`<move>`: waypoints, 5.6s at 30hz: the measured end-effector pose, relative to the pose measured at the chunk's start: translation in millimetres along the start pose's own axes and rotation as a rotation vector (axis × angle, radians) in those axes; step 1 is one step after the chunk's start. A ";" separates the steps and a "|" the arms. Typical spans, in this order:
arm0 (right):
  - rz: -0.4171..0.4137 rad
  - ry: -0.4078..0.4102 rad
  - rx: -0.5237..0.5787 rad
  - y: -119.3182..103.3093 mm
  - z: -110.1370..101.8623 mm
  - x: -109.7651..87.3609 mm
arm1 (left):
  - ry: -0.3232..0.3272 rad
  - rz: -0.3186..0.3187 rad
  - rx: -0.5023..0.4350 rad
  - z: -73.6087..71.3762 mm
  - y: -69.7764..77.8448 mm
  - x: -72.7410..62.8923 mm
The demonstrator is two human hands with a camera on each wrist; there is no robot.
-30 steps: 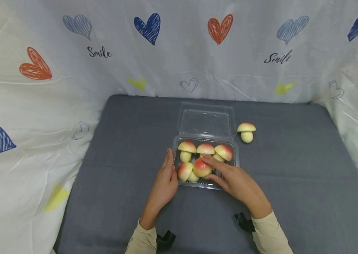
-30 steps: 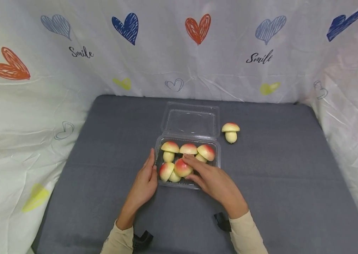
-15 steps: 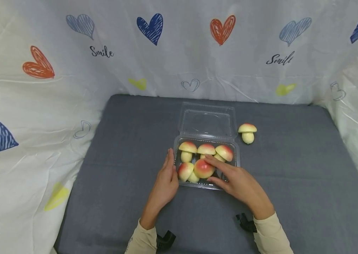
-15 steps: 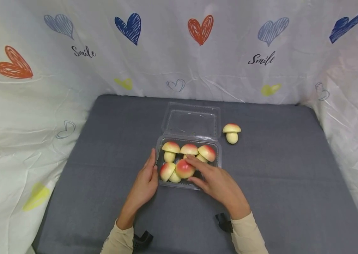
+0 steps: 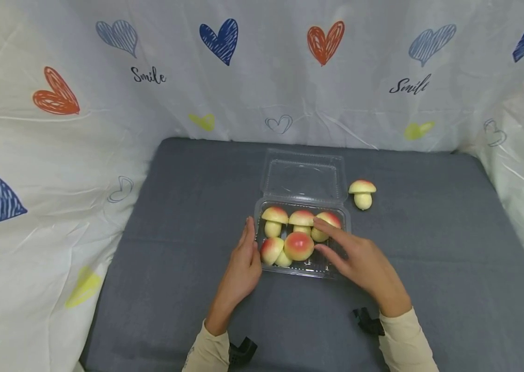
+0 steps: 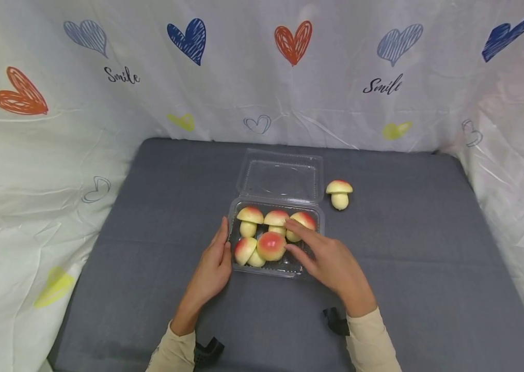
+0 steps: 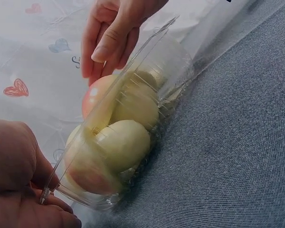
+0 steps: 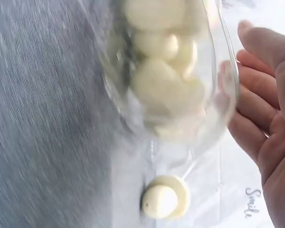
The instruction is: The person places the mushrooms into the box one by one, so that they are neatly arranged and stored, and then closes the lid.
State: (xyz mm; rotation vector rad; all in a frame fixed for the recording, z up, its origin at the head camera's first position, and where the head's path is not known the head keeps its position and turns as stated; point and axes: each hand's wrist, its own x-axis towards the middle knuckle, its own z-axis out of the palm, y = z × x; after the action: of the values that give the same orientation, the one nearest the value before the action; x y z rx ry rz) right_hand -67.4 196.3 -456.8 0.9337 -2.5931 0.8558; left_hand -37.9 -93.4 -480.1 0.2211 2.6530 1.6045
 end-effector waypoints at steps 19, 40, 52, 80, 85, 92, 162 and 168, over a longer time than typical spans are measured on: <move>0.104 0.221 -0.140 40.6 -39.1 7.0 | 0.028 -0.009 -0.033 2.7 1.5 -0.6; 0.367 0.128 -0.161 76.7 -55.1 18.7 | 0.052 -0.025 -0.058 6.1 5.1 -2.2; 0.455 -0.055 -0.105 93.3 -44.7 20.3 | 0.047 -0.028 -0.053 6.7 3.7 -2.0; 0.412 -0.056 -0.141 113.9 -32.6 34.7 | 0.024 -0.021 -0.016 5.0 4.3 -2.4; 0.407 -0.069 -0.134 116.1 -33.2 38.0 | 0.019 -0.024 -0.033 4.6 5.5 -1.7; 0.430 -0.053 -0.124 118.9 -31.6 40.1 | 0.015 -0.026 -0.036 4.2 5.9 -1.5; 0.353 -0.063 -0.150 -13.7 -55.0 0.8 | 0.018 -0.009 0.007 5.5 3.1 -3.0; 0.336 -0.076 -0.139 -19.7 -49.4 -3.2 | 0.021 -0.009 -0.004 4.8 3.9 -3.1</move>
State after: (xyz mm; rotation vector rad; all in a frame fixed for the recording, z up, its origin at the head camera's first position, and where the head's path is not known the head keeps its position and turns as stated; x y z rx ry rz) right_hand -50.3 215.6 -410.2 0.5094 -2.8818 0.7140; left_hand -34.0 -87.8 -479.1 0.1927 2.6624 1.6178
